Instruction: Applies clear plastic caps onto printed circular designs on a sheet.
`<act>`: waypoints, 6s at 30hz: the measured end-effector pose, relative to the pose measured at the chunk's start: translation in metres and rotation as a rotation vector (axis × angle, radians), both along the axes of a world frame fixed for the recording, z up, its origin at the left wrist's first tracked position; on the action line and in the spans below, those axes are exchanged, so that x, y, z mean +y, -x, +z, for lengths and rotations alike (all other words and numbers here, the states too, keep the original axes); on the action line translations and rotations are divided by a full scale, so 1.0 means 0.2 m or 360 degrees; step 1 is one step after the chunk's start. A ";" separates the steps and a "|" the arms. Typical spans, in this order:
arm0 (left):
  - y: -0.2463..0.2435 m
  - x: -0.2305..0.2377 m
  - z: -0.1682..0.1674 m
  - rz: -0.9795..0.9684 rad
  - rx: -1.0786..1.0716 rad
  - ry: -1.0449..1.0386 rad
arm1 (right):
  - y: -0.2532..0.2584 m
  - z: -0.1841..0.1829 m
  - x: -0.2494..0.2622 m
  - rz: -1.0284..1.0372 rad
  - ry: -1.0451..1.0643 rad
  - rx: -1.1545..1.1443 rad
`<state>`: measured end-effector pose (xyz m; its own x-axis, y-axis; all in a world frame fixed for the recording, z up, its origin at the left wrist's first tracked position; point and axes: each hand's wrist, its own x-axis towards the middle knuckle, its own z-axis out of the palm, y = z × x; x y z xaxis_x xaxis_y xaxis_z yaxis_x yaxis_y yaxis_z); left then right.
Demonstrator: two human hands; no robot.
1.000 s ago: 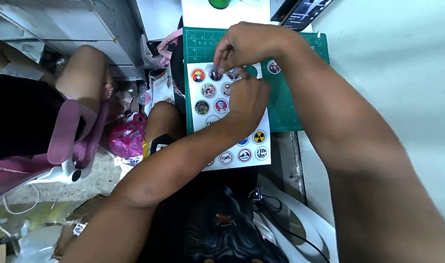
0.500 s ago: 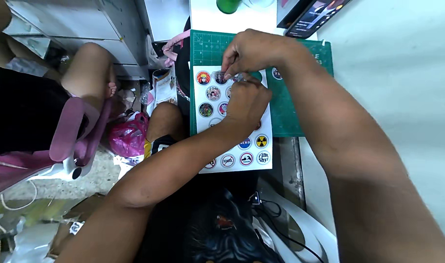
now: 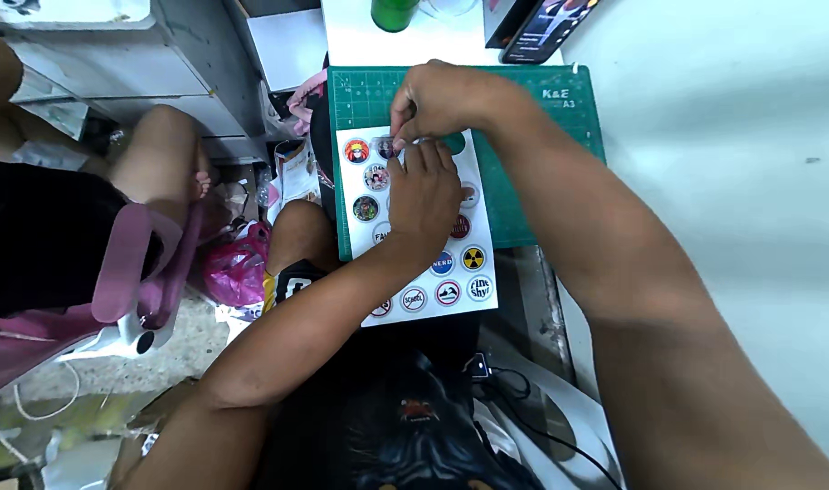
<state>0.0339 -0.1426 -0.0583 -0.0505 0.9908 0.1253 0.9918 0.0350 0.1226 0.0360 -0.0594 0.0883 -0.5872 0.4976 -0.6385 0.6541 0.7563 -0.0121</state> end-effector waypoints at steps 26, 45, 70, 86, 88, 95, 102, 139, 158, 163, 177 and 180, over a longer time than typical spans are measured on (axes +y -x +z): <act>0.34 0.17 0.27 -0.0768 -0.0026 0.0470 | -0.51 -0.68 0.16 -0.0457 -0.0160 0.1467; 0.03 -0.14 -0.01 -0.0202 -0.0064 0.0103 | -0.48 -0.58 0.25 -0.0634 -0.0069 0.1023; -0.05 -0.03 -0.06 -0.0071 0.0004 -0.0084 | -0.29 -0.40 0.31 -0.0188 -0.0058 0.0951; -0.07 0.02 0.01 -0.0045 0.0008 0.0165 | -0.13 -0.38 0.29 -0.0202 -0.0049 0.0532; -0.07 0.02 0.00 -0.0037 0.0008 0.0157 | -0.14 -0.38 0.29 -0.0249 -0.0032 0.0555; -0.07 0.00 -0.03 -0.0010 0.0001 0.0045 | -0.16 -0.40 0.29 -0.0343 -0.0030 0.0617; -0.06 0.01 -0.02 -0.0033 -0.0005 0.0136 | -0.16 -0.41 0.29 -0.0380 -0.0014 0.0647; -0.02 0.01 -0.03 -0.0080 0.0047 0.0108 | -0.29 -0.34 0.40 -0.0165 -0.0081 0.0988; -0.01 0.00 0.01 -0.0138 -0.0104 0.0236 | -0.11 -0.40 0.33 -0.0039 -0.0128 0.0578; -0.03 -0.01 -0.02 -0.0066 -0.0119 0.0198 | -0.12 -0.43 0.35 -0.0222 -0.0013 0.0649; -0.02 0.00 -0.01 -0.0103 -0.0121 0.0275 | -0.16 -0.45 0.34 -0.0673 0.0011 0.0755; -0.02 0.00 -0.01 -0.0107 -0.0093 0.0292 | -0.17 -0.46 0.33 -0.0689 0.0019 0.0788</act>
<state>0.0384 -0.1420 -0.0601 0.0145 0.9981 -0.0591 0.9840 -0.0038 0.1779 0.0704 0.0073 -0.0032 -0.5611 0.7496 -0.3510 0.8143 0.4237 -0.3967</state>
